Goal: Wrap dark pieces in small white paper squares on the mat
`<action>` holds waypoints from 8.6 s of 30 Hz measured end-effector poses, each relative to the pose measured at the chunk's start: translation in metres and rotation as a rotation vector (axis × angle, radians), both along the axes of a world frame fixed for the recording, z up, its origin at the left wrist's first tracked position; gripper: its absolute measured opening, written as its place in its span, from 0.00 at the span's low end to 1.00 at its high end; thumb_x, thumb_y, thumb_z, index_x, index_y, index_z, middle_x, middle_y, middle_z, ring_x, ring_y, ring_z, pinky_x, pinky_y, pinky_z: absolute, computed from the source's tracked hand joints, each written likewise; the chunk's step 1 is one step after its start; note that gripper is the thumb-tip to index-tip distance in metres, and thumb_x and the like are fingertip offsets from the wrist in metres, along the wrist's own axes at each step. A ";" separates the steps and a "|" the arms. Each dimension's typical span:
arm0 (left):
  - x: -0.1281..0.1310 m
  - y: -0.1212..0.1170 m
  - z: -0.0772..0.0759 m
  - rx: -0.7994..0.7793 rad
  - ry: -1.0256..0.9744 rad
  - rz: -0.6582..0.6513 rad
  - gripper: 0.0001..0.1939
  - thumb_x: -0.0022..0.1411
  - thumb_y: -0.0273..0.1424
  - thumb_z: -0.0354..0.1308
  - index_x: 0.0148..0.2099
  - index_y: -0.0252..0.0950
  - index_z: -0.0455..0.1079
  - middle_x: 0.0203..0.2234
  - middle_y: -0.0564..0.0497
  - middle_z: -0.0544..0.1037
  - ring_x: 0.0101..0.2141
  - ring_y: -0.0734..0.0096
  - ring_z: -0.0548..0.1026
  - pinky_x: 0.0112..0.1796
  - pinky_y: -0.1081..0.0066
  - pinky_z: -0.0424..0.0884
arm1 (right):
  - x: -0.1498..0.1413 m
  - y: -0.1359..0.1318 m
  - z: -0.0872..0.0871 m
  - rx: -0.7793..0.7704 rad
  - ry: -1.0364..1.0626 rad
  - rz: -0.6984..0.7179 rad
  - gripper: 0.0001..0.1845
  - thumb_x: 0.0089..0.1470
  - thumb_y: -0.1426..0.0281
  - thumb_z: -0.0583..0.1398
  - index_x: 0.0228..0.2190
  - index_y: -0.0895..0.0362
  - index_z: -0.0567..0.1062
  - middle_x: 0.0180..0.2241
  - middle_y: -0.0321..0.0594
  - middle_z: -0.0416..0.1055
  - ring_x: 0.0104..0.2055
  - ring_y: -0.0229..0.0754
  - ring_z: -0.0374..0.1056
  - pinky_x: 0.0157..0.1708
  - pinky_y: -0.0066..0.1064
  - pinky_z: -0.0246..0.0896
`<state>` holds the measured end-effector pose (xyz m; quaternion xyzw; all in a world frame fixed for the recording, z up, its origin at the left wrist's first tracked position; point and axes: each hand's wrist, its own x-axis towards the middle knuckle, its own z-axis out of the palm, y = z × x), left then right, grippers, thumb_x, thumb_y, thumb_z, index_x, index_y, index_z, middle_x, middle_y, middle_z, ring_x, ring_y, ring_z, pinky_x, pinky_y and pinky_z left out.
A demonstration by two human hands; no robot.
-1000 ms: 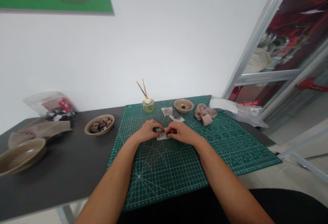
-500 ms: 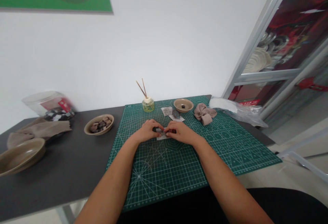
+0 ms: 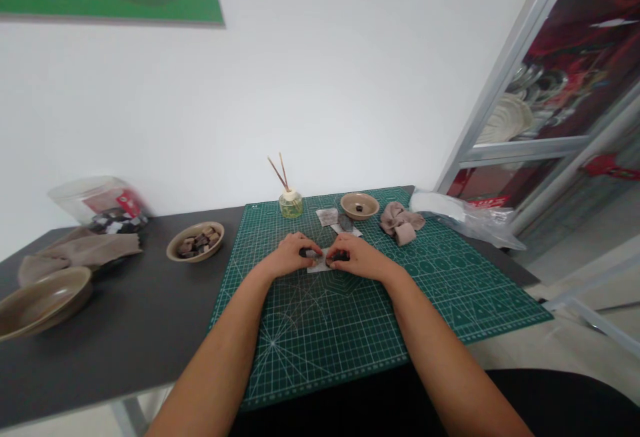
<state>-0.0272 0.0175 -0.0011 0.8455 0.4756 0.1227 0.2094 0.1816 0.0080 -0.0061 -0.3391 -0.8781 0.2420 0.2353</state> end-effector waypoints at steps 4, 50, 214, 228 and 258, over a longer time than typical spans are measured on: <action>-0.001 0.000 -0.002 0.002 -0.013 -0.007 0.13 0.52 0.30 0.60 0.42 0.43 0.75 0.38 0.52 0.73 0.44 0.64 0.66 0.48 0.66 0.60 | 0.001 0.000 0.000 -0.007 0.007 0.021 0.05 0.46 0.76 0.63 0.30 0.57 0.76 0.30 0.37 0.66 0.36 0.39 0.62 0.36 0.30 0.57; 0.001 -0.001 0.000 -0.031 0.033 0.033 0.19 0.48 0.31 0.61 0.46 0.41 0.72 0.40 0.51 0.71 0.45 0.61 0.65 0.47 0.65 0.61 | -0.011 0.014 -0.013 0.068 0.003 -0.277 0.03 0.46 0.74 0.63 0.28 0.59 0.75 0.28 0.38 0.67 0.34 0.39 0.62 0.37 0.31 0.55; -0.001 0.000 0.002 -0.031 0.071 0.113 0.19 0.49 0.32 0.60 0.46 0.39 0.71 0.43 0.49 0.72 0.46 0.59 0.66 0.48 0.63 0.61 | -0.008 0.015 -0.013 0.095 -0.019 -0.289 0.03 0.44 0.74 0.64 0.26 0.58 0.74 0.28 0.37 0.67 0.35 0.40 0.61 0.38 0.32 0.54; 0.001 -0.001 0.003 -0.028 0.069 0.122 0.19 0.49 0.32 0.60 0.47 0.39 0.71 0.42 0.49 0.72 0.46 0.59 0.66 0.48 0.63 0.61 | -0.004 0.005 -0.005 0.051 0.009 -0.050 0.03 0.45 0.73 0.65 0.27 0.58 0.75 0.30 0.37 0.68 0.37 0.41 0.62 0.39 0.32 0.55; 0.001 0.001 0.001 -0.020 0.091 0.120 0.20 0.50 0.33 0.60 0.47 0.38 0.70 0.41 0.48 0.71 0.45 0.60 0.66 0.47 0.64 0.62 | -0.011 0.002 -0.005 0.085 0.005 -0.050 0.03 0.46 0.73 0.64 0.28 0.58 0.75 0.28 0.36 0.67 0.35 0.39 0.61 0.36 0.30 0.54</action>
